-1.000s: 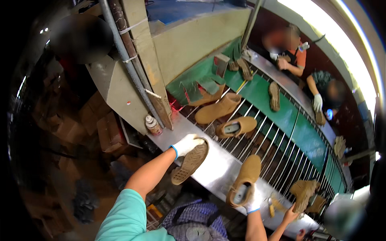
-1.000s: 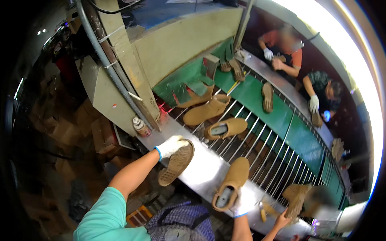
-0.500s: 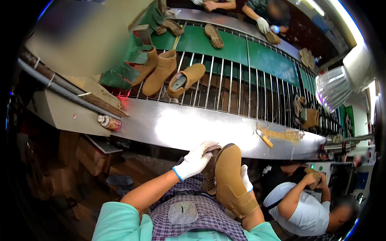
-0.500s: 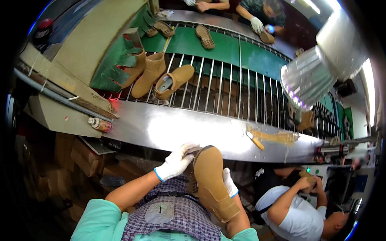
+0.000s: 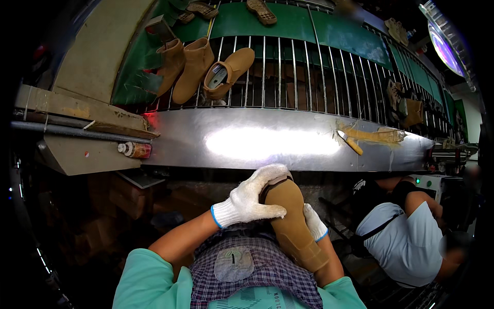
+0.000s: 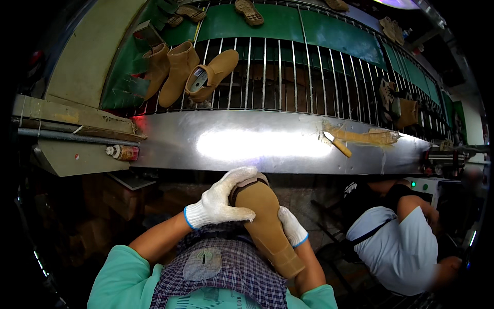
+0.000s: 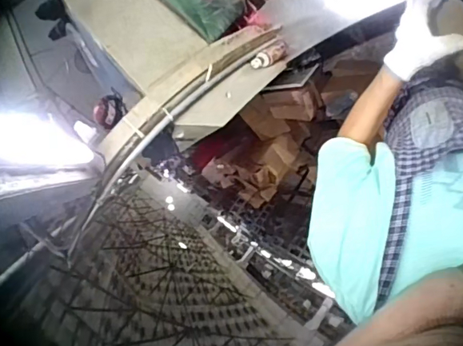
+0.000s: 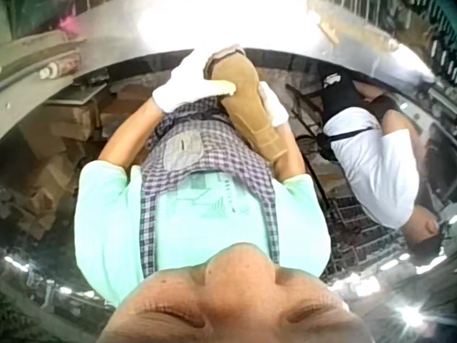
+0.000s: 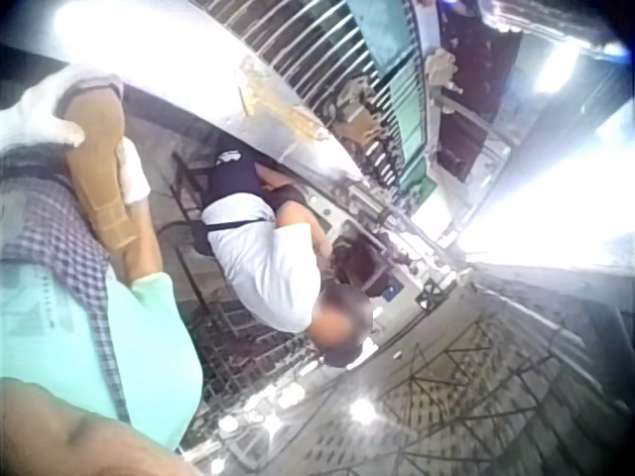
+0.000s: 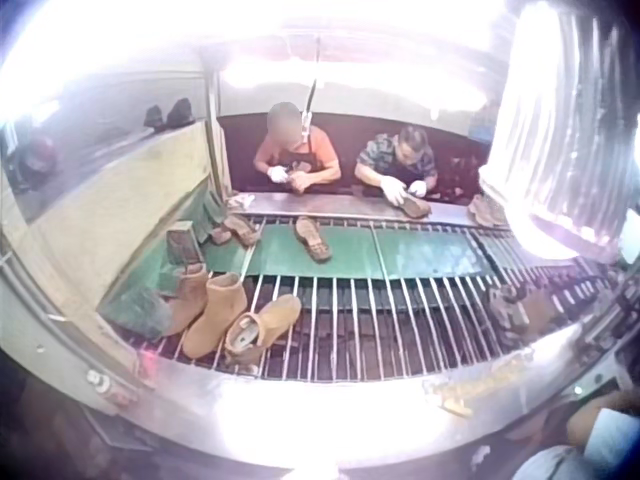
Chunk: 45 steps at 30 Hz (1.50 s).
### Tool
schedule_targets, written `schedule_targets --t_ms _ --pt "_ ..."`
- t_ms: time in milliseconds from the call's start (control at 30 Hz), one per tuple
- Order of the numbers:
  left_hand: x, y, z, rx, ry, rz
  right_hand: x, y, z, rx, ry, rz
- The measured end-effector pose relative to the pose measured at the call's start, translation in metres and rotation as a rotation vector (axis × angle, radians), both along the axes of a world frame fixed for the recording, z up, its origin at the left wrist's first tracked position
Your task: The person picks up a boot and uses a motorized brush to clean the heel, then wipes the boot with a cloth and places it back onto the assembly line.
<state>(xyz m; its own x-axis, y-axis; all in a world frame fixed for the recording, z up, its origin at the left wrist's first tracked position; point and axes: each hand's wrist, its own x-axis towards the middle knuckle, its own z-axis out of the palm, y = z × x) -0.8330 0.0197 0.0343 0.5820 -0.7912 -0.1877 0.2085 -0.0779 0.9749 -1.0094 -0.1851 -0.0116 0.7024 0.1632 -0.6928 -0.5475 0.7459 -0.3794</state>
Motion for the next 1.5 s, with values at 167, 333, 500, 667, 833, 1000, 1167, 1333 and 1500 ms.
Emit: schedule_targets --t_ms 167,333,500,667,833,1000,1167,1333,1500 --pt "0.003 0.009 0.001 0.064 -0.106 0.038 0.012 0.003 -0.002 0.036 0.031 0.010" --pt "0.007 0.019 0.001 0.090 -0.150 0.074 0.021 0.007 -0.017 0.090 0.063 0.018" --pt "0.008 0.027 0.001 0.080 -0.112 0.093 0.025 0.012 -0.020 0.067 0.097 0.045" --pt "0.015 0.028 0.008 0.014 -0.150 0.142 0.042 0.011 -0.006 -0.046 -0.035 0.104" --pt "0.074 0.012 0.086 -0.084 -0.388 0.196 0.093 0.022 0.044 -0.025 -0.226 -0.071" --pt "0.151 0.012 0.189 -0.074 -0.683 0.049 0.146 0.047 0.101 -0.333 -0.589 -0.111" --pt "0.154 0.016 0.198 0.187 -0.708 -0.211 0.172 -0.039 0.116 -1.253 -0.576 0.692" --pt "0.143 0.001 0.173 0.174 -0.622 -0.088 0.262 -0.037 0.182 -1.210 -1.052 0.311" --pt "0.079 0.018 0.083 -0.089 -0.506 0.340 0.270 -0.076 0.228 -1.459 -1.104 0.651"
